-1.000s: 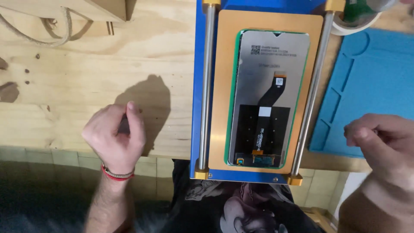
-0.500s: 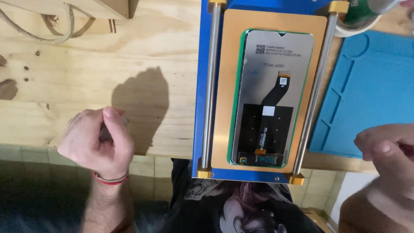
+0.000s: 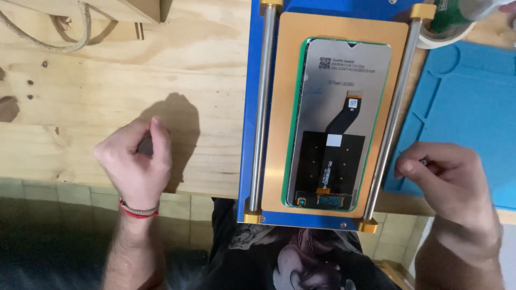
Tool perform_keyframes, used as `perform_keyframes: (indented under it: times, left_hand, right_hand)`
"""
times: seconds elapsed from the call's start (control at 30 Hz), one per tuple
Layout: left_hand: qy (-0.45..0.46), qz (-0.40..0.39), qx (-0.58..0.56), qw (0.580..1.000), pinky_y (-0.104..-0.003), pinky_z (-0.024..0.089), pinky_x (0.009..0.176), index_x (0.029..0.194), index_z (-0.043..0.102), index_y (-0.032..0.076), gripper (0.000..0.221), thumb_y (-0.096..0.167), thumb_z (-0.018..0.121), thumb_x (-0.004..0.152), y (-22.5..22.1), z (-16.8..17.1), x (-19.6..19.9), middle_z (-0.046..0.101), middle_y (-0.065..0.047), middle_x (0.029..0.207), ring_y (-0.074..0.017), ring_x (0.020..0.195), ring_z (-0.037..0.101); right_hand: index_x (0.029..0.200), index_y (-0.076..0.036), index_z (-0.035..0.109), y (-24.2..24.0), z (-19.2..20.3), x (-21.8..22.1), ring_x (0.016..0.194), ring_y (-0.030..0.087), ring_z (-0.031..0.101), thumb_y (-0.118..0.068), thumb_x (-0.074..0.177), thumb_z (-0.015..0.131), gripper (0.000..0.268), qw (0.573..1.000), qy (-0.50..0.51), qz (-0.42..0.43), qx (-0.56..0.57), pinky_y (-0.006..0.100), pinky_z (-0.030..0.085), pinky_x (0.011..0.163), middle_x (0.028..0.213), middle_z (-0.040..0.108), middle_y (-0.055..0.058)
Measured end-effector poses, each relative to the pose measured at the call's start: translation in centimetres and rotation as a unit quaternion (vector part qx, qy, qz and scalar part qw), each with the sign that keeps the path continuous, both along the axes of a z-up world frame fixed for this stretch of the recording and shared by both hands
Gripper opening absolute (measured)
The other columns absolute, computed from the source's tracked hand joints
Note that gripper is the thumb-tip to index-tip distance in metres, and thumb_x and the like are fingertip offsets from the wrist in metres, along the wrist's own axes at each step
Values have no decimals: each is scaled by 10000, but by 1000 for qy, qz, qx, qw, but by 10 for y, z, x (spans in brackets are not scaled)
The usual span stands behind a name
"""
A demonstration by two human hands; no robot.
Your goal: Removing a mobile phone screen from its frame using a heating separator machine and a thin cutting wire.
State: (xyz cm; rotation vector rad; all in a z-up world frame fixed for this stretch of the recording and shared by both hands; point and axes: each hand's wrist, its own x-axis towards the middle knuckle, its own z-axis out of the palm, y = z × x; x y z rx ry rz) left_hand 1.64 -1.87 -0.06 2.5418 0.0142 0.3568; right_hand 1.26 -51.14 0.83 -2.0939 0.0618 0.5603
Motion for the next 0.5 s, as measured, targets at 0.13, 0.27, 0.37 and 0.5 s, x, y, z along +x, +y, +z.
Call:
perform_keyframes:
  times: [0.13,0.27,0.37,0.5]
  left_hand:
    - [-6,-50,-35,998,-408,358,603,747,607,24,431,42,609,1178,-16,12,4,560,-106,668,-265,585,492]
    - [-19,-98,-64,993,-380,315,547,685,536,38,448,6,645,1118,-31,10,6,488,-68,597,-215,523,420]
    - [-1,-92,-56,994,-326,387,486,782,709,23,401,105,619,1164,-21,-12,5,645,-91,653,-173,532,560]
    - [29,-39,-36,998,-374,316,560,790,679,5,456,134,651,1226,-10,-10,10,581,-100,660,-209,568,490]
  right_hand:
    - [878,-11,758,-16,-16,8,692,193,627,-110,1084,672,244,999,-11,7,-44,338,515,640,786,716,111]
    - [885,-32,747,-22,-18,22,677,194,585,-125,1144,639,296,994,-21,15,-104,347,471,638,791,694,100]
    - [881,-39,759,-9,-12,24,714,141,578,-103,1120,684,259,998,-16,-18,-61,291,441,652,798,718,72]
    - [871,-21,759,9,0,24,708,140,656,-66,1053,688,201,999,-28,-16,16,272,519,637,793,751,81]
